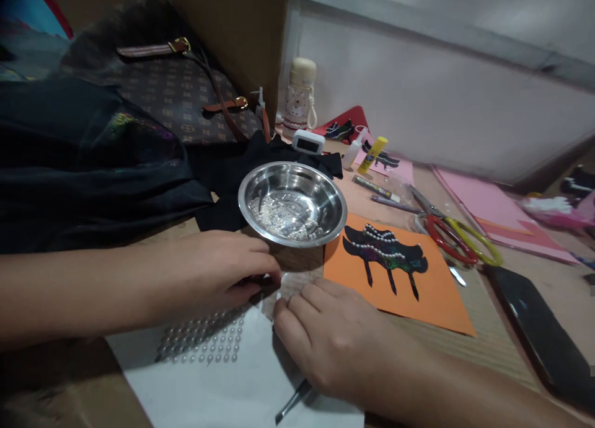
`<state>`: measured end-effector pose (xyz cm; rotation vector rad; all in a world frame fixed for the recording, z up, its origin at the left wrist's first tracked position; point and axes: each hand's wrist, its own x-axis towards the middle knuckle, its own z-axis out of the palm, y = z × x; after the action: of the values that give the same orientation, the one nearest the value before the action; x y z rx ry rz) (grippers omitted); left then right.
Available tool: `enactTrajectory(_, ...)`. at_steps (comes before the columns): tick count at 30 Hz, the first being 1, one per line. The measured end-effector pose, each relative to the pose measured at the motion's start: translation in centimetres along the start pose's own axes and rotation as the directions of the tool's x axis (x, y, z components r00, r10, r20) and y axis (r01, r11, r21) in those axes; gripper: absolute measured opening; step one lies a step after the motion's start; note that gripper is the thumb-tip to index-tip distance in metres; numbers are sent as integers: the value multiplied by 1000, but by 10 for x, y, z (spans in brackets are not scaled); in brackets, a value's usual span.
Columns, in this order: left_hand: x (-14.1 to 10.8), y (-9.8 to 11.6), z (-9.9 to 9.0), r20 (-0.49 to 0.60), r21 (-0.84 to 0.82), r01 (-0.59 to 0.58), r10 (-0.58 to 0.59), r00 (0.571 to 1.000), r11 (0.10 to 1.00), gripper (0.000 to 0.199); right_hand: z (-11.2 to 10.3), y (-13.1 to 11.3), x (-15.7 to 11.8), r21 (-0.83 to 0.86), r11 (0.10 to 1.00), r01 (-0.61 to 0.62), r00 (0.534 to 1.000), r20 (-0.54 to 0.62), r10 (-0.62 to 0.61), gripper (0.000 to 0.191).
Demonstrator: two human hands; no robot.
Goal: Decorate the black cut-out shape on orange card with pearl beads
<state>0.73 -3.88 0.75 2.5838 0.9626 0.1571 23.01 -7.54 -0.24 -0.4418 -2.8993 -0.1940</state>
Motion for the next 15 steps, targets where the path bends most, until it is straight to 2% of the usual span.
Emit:
enactTrajectory(8, 1, 2, -2, 12, -6, 23, -23, 1000, 1000, 18, -4, 0, 3, 6, 1000, -4, 1000, 15, 3, 44)
enactTrajectory(15, 2, 3, -2, 36, 20, 38, -39, 999, 999, 23, -1, -2, 3, 64, 995, -74, 997, 29, 72, 32)
